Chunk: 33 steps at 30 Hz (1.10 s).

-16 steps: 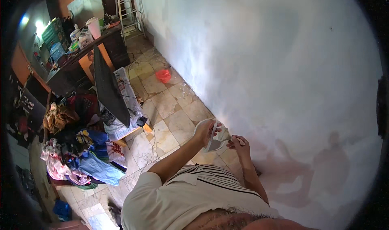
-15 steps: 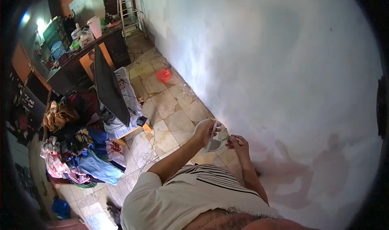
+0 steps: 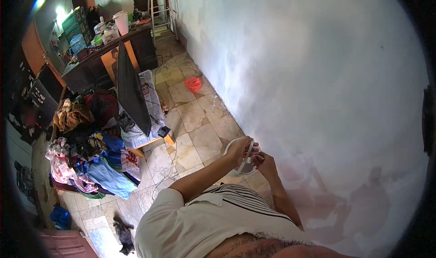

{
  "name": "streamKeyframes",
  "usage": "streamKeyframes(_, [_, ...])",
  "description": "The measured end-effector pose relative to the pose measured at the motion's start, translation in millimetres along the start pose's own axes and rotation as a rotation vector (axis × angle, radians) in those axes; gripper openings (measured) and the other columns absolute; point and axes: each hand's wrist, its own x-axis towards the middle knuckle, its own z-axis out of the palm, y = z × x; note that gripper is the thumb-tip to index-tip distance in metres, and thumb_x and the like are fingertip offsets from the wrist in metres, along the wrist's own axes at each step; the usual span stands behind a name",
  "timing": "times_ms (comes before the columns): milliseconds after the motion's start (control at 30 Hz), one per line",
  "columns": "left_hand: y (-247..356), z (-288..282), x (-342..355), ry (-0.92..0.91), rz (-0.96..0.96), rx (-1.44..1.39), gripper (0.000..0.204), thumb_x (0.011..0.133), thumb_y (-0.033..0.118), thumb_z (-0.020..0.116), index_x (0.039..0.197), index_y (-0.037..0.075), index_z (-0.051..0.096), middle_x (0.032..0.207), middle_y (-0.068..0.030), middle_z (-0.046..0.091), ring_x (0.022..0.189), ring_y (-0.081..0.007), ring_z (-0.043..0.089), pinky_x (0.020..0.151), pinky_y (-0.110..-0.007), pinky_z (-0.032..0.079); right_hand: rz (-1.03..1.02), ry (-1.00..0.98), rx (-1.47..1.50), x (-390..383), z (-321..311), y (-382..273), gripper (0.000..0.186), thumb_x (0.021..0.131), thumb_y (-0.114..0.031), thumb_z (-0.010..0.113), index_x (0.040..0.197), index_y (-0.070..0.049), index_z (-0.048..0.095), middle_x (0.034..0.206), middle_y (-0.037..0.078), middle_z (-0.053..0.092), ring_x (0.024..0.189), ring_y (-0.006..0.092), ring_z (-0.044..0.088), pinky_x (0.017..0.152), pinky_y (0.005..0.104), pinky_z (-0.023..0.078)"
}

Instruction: The person washes a container in water outside, stirs paint in a bucket using a wooden board, and carries the bucket and a paintbrush inside the house.

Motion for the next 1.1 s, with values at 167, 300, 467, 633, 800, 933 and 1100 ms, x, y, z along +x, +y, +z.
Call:
streamKeyframes(167, [14.7,14.7,-19.6,-0.061,-0.020,0.037,0.034,0.089,0.036,0.057,0.099,0.004,0.065,0.089,-0.0093,0.067,0.075,-0.0191,0.061,0.068,-0.032,0.050,0.138,-0.219,0.801,29.1,21.5,38.8,0.016,0.095,-0.012,0.057,0.102,-0.003,0.068,0.082,0.004,0.066,0.068,0.0138,0.061,0.059,0.0250,0.050])
streamKeyframes(300, [17.9,13.5,-9.5,-0.036,0.013,0.104,0.033,0.089,0.035,0.057,0.097,0.004,0.064,0.089,-0.0084,0.068,0.073,-0.0177,0.060,0.065,-0.032,0.050,0.061,-0.261,0.802,59.3,45.3,78.2,0.016,0.095,-0.013,0.050,0.101,-0.007,0.063,0.086,0.001,0.061,0.072,0.0129,0.060,0.060,0.0226,0.049])
streamKeyframes(467, [20.6,17.4,1.0,-0.006,0.007,0.138,0.030,0.090,0.034,0.055,0.096,0.005,0.063,0.090,-0.0074,0.067,0.081,-0.0184,0.061,0.069,-0.032,0.050,0.266,-0.440,1.420,81.2,54.5,112.1,0.043,0.094,-0.024,0.060,0.131,-0.007,0.050,0.111,0.009,0.063,0.097,0.0242,0.064,0.084,0.0340,0.057])
streamKeyframes(633, [29.8,13.0,-7.7,-0.008,0.018,0.095,0.028,0.090,0.032,0.056,0.096,0.005,0.062,0.091,-0.0084,0.066,0.085,-0.0204,0.063,0.073,-0.031,0.050,0.105,-0.312,1.322,80.1,67.3,65.1,0.045,0.091,-0.025,0.066,0.131,-0.011,0.051,0.115,0.009,0.064,0.100,0.0252,0.065,0.084,0.0390,0.059])
streamKeyframes(800, [30.1,13.4,4.2,-0.089,0.068,0.027,0.027,0.090,0.027,0.057,0.097,0.002,0.058,0.096,-0.0103,0.064,0.084,-0.0207,0.063,0.075,-0.035,0.050,0.097,-0.216,1.347,95.8,91.0,115.9,0.045,0.091,-0.028,0.066,0.131,-0.012,0.052,0.116,0.006,0.064,0.108,0.0253,0.063,0.091,0.0409,0.056])
streamKeyframes(933, [36.8,7.7,5.2,-0.060,-0.014,-0.001,0.027,0.089,0.027,0.056,0.097,0.001,0.057,0.096,-0.0104,0.064,0.085,-0.0209,0.063,0.074,-0.034,0.050,0.175,-0.214,1.074,94.9,92.2,135.2,0.039,0.094,-0.027,0.060,0.131,-0.018,0.048,0.124,-0.001,0.055,0.113,0.0160,0.055,0.096,0.0342,0.049])
streamKeyframes(1100, [34.9,19.0,11.7,0.004,0.026,-0.003,0.026,0.089,0.026,0.056,0.097,0.001,0.057,0.094,-0.0111,0.064,0.080,-0.0215,0.065,0.070,-0.033,0.051,0.213,-0.202,1.273,109.2,122.6,168.8,0.035,0.100,-0.032,0.052,0.131,-0.015,0.051,0.129,0.004,0.055,0.119,0.0206,0.055,0.099,0.0368,0.050])
